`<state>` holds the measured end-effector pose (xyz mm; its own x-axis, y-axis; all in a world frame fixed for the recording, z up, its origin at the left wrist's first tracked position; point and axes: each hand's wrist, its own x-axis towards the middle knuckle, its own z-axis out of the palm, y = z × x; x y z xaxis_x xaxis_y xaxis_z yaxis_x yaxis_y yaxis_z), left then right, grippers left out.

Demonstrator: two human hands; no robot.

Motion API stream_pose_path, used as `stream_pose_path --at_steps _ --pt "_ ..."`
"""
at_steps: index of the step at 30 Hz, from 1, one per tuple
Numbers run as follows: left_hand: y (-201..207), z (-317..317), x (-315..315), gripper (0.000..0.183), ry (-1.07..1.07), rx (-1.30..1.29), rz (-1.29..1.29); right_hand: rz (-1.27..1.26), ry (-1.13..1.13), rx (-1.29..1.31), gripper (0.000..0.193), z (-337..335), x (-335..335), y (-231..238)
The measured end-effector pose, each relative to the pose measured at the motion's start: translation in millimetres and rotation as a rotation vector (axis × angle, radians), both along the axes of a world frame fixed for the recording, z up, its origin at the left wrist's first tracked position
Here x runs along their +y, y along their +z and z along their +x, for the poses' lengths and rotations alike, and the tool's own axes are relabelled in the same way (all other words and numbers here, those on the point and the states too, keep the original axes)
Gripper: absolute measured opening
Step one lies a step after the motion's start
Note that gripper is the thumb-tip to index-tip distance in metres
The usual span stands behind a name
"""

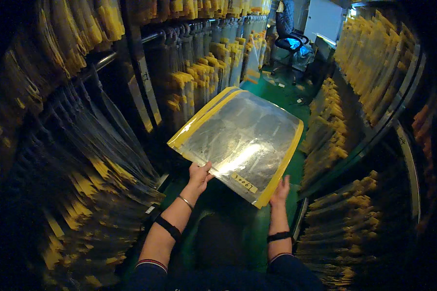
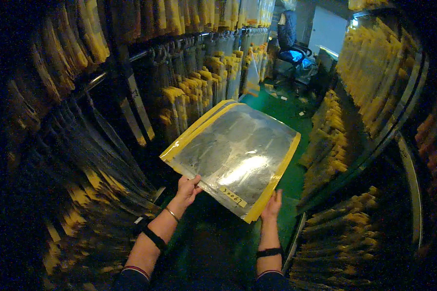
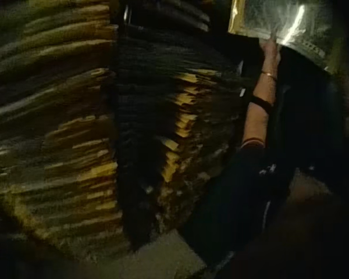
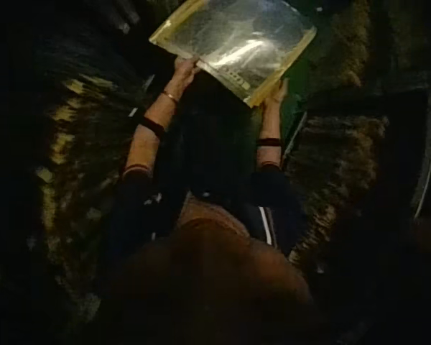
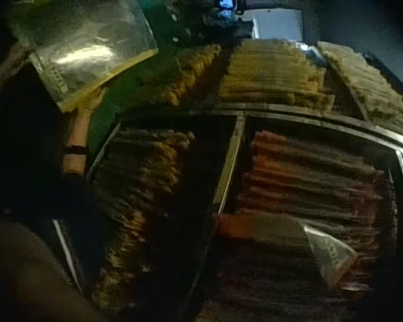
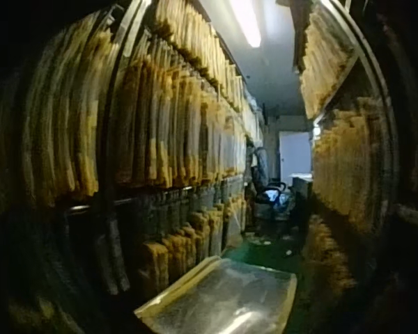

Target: Hanging metal mesh screens onto a rack for storage or processing.

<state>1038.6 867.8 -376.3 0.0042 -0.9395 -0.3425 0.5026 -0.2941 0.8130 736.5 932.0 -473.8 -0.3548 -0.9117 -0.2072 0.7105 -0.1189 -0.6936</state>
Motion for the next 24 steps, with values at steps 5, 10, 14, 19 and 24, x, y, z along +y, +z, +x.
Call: stream_pose_path --at_steps 5,10,14,19,24 --pt "-5.7 6.9 2.1 0.023 -0.002 0.003 0.037 0.013 0.030 0.491 0.038 17.3 1.4 76.0" --pt "-16.8 4.8 3.0 0.015 0.012 0.041 0.054 -0.025 0.187 0.407 0.054 -4.2 -20.9 83.4" --pt "-13.0 20.7 13.5 0.025 -0.016 0.001 0.141 -0.004 0.176 0.462 0.043 -10.6 -21.7 74.7" --pt "-5.4 67.2 63.0 0.032 -0.125 -0.232 0.002 0.092 0.114 0.456 0.034 6.4 7.2 84.6" --pt "16.8 126.5 109.9 0.020 -0.075 -0.827 -0.380 0.186 0.149 0.485 0.024 2.5 32.6 69.9"
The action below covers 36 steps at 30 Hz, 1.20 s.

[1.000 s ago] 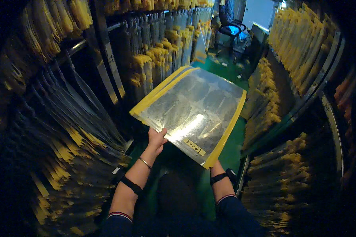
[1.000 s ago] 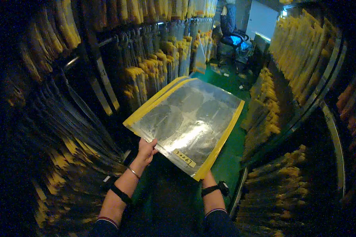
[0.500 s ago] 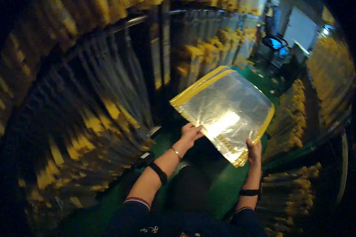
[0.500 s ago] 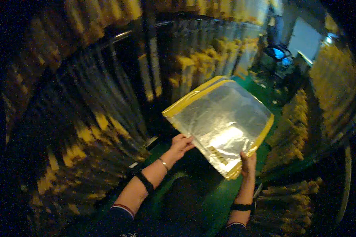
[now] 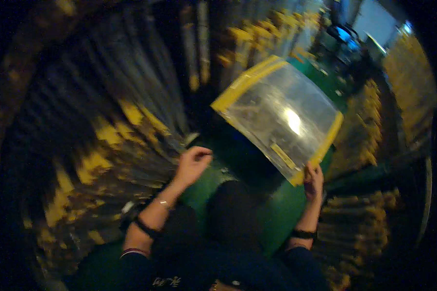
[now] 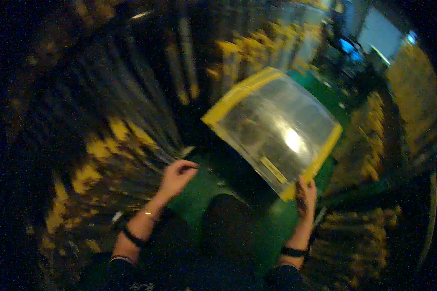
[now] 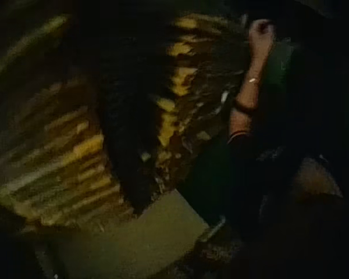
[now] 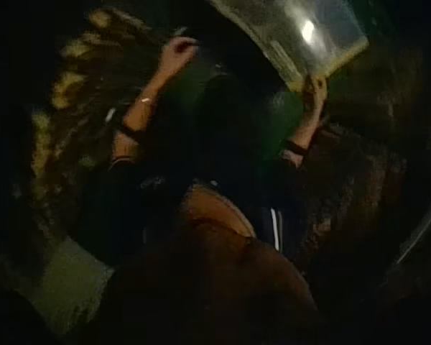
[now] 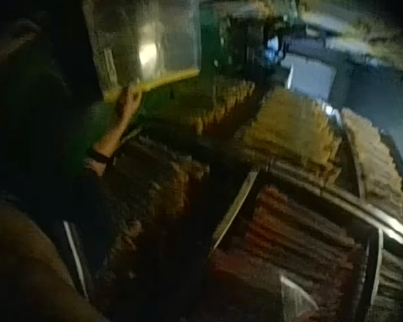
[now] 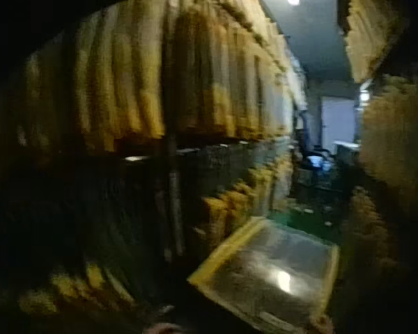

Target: Hanging metal mesh screens onto a rack for storage or processing.

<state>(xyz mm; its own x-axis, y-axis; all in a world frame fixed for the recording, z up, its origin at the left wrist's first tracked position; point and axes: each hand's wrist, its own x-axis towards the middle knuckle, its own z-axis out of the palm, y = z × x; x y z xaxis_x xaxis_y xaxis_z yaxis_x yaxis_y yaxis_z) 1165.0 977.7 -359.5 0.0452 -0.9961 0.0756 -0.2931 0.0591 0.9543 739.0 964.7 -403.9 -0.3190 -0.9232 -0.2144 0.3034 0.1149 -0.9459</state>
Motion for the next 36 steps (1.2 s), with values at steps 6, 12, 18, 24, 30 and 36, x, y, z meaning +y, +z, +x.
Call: stream_pose_path --at_steps 6,12,18,24,30,36 --pt "60.3 30.9 33.6 0.017 0.120 -0.331 -0.252 0.005 -0.192 -0.035 0.044 12.4 13.6 -11.7" --pt "102.1 33.7 -2.0 0.023 0.144 -1.271 -0.907 -0.773 -0.748 0.540 0.031 118.9 14.1 19.4" --pt "85.7 66.7 1.6 0.029 0.290 -1.505 -0.536 -0.932 0.286 0.591 0.021 285.2 8.2 68.2" --pt "80.3 102.2 37.6 0.036 0.283 -1.530 -0.608 -0.874 0.497 0.493 0.024 358.5 -5.4 50.9" --pt "79.8 103.7 39.6 0.029 0.266 -1.515 -0.626 -0.894 0.389 0.622 0.022 394.4 -29.5 60.6" --pt "78.0 108.0 42.5 0.027 0.215 -1.527 -0.540 -0.784 0.287 0.722 0.012 400.1 -77.8 43.5"
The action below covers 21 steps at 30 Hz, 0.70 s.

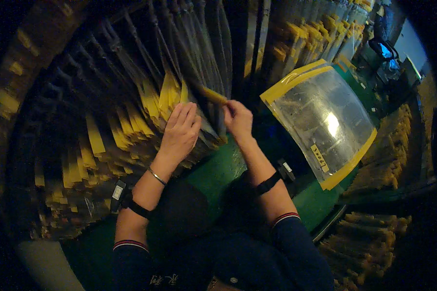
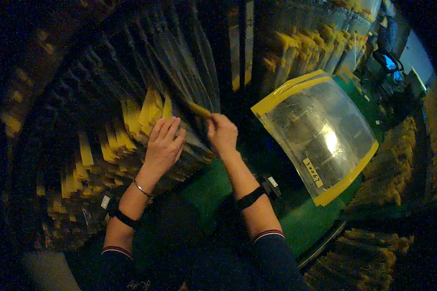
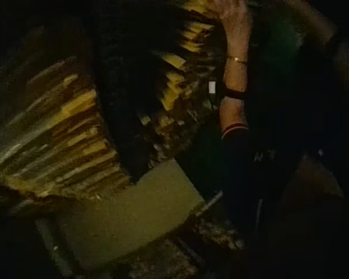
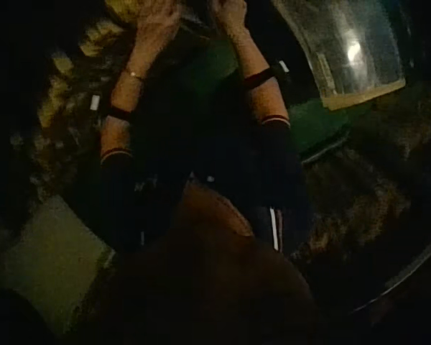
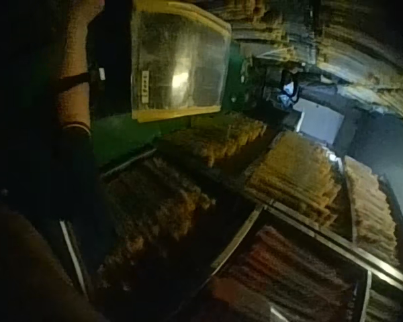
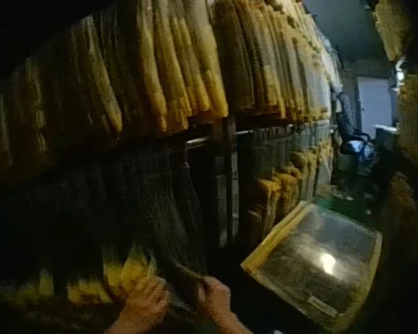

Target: Hanging metal mesh screens onto a rack for storage or processing.

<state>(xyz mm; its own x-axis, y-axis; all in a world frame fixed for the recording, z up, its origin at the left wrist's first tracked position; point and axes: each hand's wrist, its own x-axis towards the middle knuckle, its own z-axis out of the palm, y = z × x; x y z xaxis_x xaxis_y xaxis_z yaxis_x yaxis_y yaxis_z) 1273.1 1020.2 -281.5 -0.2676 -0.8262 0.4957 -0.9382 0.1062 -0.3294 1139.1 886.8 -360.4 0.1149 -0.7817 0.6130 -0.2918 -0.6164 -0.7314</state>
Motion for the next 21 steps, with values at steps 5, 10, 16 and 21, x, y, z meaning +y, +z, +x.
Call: stream_pose_path --at_steps 5,10,16,21 --pt "-5.5 4.6 -0.7 0.024 -0.016 -0.021 -0.040 0.007 -0.023 0.103 0.015 -10.6 -25.2 1.2" --pt "-10.1 8.4 -1.8 0.024 -0.019 -0.011 -0.049 0.114 -0.027 0.108 0.014 -10.2 -24.0 7.5" --pt "-7.6 8.4 -0.9 0.025 -0.033 -0.057 -0.052 0.194 -0.011 0.139 0.014 -11.5 -20.5 12.7" --pt "-7.3 7.3 0.1 0.029 -0.035 -0.035 -0.031 0.156 -0.027 0.170 0.014 -13.0 -20.9 8.6"
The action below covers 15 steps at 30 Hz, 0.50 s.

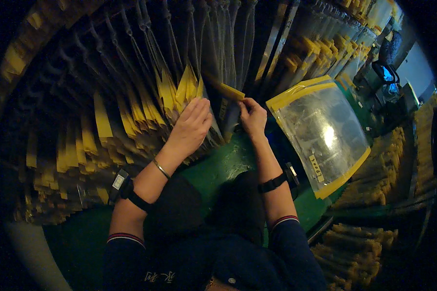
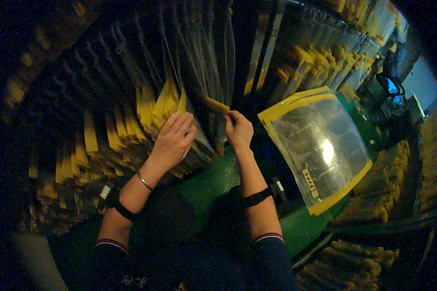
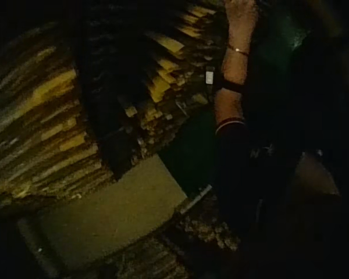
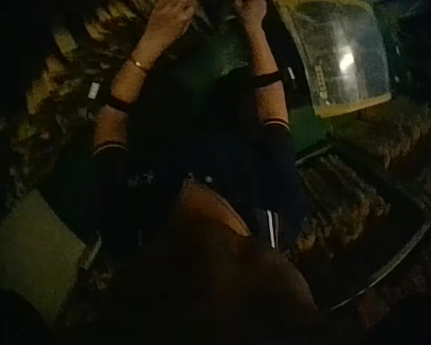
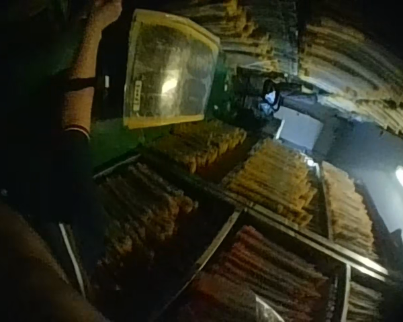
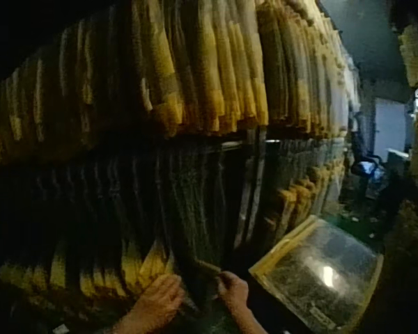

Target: Hanging metal mesh screens onto a rack for storage or processing.

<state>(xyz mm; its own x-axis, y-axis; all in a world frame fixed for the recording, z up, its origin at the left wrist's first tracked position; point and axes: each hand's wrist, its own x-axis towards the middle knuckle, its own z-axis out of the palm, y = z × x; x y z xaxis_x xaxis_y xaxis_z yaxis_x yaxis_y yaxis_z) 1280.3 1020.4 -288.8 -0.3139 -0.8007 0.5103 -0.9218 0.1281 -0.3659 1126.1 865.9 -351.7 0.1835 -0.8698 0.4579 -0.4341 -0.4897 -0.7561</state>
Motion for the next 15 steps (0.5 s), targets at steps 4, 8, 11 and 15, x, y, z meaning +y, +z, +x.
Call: stream_pose_path --at_steps 4,8,11,15 --pt "1.1 -2.6 -2.6 0.033 -0.004 0.029 0.020 -0.007 0.023 -0.019 0.017 -2.4 -2.1 -4.5" --pt "-3.1 4.9 -0.9 0.034 -0.182 0.133 -0.178 -0.011 0.147 -0.221 0.022 4.2 19.1 11.1" --pt "-14.1 20.5 11.8 0.034 -0.280 0.238 -0.280 -0.350 0.203 -0.421 0.030 10.4 47.2 38.9" --pt "-19.7 24.9 21.2 0.033 -0.238 0.160 -0.188 -0.760 0.212 -0.252 0.033 13.0 65.2 52.7"
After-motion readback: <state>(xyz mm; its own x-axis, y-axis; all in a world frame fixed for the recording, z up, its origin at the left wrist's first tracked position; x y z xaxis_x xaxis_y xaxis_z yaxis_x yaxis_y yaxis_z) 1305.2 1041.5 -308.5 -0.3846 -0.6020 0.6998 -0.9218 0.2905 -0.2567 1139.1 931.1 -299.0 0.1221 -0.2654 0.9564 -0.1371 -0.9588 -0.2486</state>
